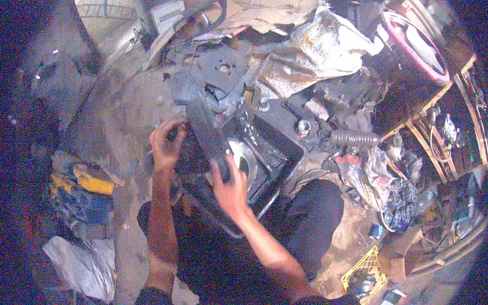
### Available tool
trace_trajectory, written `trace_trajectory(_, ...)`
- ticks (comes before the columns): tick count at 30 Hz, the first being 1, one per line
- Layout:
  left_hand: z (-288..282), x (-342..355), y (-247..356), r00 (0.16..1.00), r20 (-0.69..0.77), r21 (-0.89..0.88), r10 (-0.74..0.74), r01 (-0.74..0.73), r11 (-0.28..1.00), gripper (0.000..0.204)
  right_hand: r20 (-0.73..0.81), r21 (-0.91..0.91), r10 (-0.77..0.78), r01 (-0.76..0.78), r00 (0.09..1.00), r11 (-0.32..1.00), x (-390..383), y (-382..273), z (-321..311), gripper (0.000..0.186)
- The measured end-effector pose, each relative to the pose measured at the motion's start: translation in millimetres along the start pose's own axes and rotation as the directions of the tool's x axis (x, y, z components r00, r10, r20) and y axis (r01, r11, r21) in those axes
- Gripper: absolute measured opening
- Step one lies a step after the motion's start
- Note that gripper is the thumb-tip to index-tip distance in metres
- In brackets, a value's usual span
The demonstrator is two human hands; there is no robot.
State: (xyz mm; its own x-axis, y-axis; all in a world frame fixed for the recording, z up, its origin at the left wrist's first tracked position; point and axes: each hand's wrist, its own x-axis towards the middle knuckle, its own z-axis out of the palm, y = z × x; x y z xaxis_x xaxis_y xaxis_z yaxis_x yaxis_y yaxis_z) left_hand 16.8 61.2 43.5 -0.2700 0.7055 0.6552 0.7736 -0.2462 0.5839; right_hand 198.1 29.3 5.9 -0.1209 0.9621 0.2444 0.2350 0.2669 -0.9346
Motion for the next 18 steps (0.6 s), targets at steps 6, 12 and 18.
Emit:
trace_trajectory(6,5,2,-8,0.999,0.015,-0.017,0.042,-0.041,0.999,0.014,-0.018,-0.008,-0.030,0.029,0.999,1.000,-52,58,0,0.027)
trace_trajectory(12,3,-2,-1,0.990,-0.088,0.055,0.110,-0.105,0.993,0.011,0.021,-0.113,0.038,-0.036,0.999,0.993,9,0,5,0.033)
trace_trajectory(18,4,1,0,0.998,-0.017,-0.048,0.066,-0.067,0.997,0.014,-0.019,-0.056,-0.053,0.051,0.998,0.997,-62,67,2,0.037)
